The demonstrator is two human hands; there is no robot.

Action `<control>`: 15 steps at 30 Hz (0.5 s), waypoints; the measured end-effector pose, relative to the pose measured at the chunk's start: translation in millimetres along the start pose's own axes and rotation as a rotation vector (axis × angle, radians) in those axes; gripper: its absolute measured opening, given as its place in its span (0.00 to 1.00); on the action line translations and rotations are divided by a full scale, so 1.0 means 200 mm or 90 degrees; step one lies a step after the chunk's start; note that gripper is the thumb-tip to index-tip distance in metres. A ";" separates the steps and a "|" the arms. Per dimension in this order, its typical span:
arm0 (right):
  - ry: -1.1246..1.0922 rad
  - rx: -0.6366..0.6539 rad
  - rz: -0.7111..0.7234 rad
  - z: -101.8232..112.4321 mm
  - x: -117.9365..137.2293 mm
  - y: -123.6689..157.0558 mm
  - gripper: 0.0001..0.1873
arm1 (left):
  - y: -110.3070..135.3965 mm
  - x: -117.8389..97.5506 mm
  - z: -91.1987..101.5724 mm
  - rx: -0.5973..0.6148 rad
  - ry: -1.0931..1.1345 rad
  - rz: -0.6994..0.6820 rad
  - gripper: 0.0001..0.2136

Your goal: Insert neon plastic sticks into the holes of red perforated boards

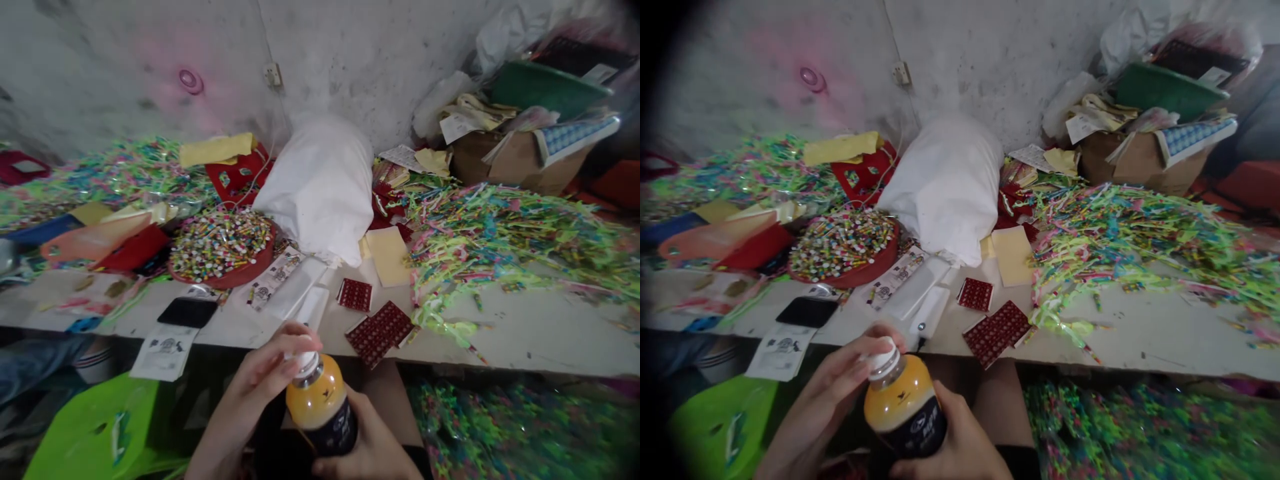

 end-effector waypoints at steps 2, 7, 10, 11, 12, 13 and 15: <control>0.002 -0.007 0.000 -0.01 -0.01 -0.01 0.33 | 0.00 0.01 0.00 -0.002 0.044 -0.012 0.07; 0.118 -0.049 0.003 0.02 -0.07 -0.02 0.31 | -0.02 -0.01 -0.05 -0.020 0.142 -0.061 0.11; 0.193 -0.053 0.014 0.01 -0.09 -0.03 0.34 | -0.02 -0.02 -0.04 0.001 0.133 -0.089 0.09; 0.209 -0.048 0.015 0.01 -0.09 -0.03 0.34 | -0.02 -0.01 -0.04 0.009 0.128 -0.095 0.08; 0.218 -0.042 0.014 0.00 -0.09 -0.04 0.34 | -0.01 0.00 -0.02 0.012 0.124 -0.096 0.08; 0.222 -0.034 0.013 -0.01 -0.09 -0.05 0.34 | -0.01 0.01 0.00 0.010 0.124 -0.096 0.09; 0.225 -0.022 0.020 -0.03 -0.10 -0.07 0.34 | 0.00 0.05 0.04 -0.017 0.132 -0.090 0.13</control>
Point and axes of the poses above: each hand's wrist, its own y-axis away from the middle knuckle, its own z-axis out of the back of the hand, x = y × z, the point moved 1 cm from there along -y, towards the middle knuckle, and after that the axes turned 13 degrees about -y, right-handed, at the moved point
